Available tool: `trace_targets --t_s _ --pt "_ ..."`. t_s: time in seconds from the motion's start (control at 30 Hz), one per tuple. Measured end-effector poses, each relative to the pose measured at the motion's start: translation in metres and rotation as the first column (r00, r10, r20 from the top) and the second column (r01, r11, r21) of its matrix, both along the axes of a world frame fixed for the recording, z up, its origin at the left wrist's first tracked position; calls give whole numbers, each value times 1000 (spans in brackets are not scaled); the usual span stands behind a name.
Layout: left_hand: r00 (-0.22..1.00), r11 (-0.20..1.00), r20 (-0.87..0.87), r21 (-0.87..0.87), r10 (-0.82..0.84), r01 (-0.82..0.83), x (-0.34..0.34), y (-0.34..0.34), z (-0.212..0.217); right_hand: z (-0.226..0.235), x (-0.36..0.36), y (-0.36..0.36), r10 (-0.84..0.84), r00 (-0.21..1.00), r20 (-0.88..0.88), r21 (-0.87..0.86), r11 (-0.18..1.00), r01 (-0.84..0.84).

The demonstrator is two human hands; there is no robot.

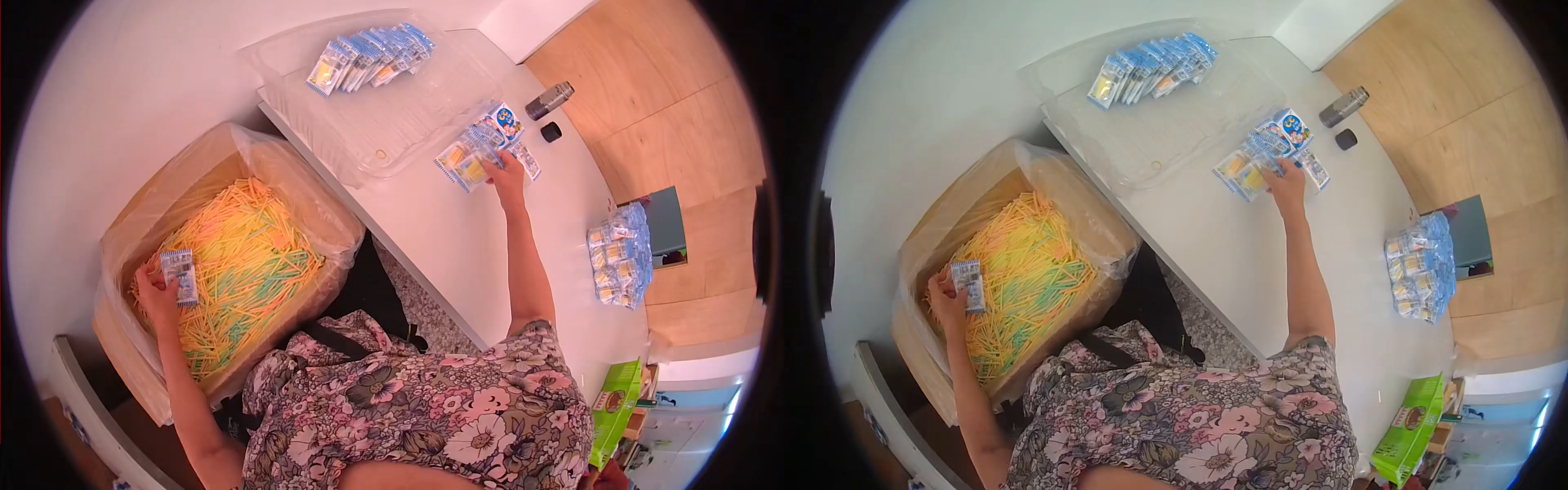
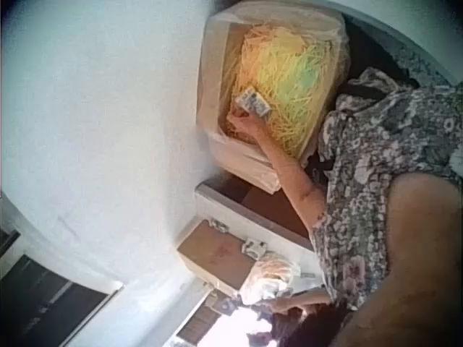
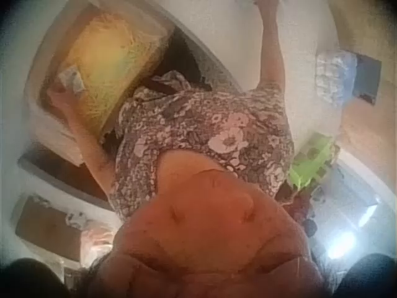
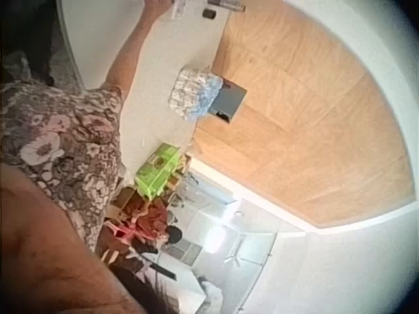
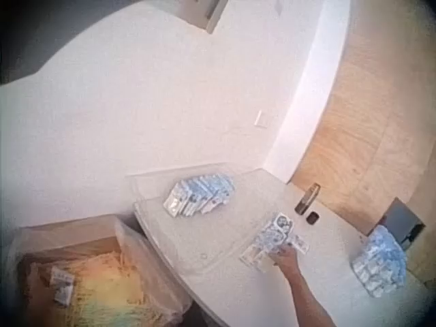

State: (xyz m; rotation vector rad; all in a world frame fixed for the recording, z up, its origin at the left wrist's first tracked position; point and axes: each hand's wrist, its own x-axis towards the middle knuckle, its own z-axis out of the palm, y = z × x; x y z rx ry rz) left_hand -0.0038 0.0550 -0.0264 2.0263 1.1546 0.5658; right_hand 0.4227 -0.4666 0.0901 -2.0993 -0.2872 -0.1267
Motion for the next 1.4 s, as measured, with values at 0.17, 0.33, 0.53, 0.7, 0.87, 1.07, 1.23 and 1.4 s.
trace_targets --t_s 0.17,0.33,0.53,0.7,0.87,1.07,1.23,1.4 --pt "997 997 61 65 46 -50 -20 6 -5 -10 31 21 146 989 -16 -143 979 -146" --pt "970 994 242 106 -14 -12 11 2 -9 -36 56 -30 82 912 403 -495 858 141" --pt "935 994 343 -93 92 -64 10 -3 -14 -3 -16 7 -8 874 485 -161 982 99" --pt "998 998 -3 -34 59 -59 9 -18 13 38 -101 72 54 818 572 -108 994 10" --pt "978 995 186 -31 99 -95 6 -6 -2 59 -171 132 326 445 834 -230 939 -256" --pt "991 941 110 320 79 -111 0 -5 8 29 -213 246 851 385 358 -415 514 -751" --pt "980 776 133 600 146 -197 4 -3 7 -18 -217 300 981 191 -24 -525 150 -838" --pt "971 839 223 510 85 -191 7 -5 19 -31 -240 326 974 73 -214 -715 -105 -691"
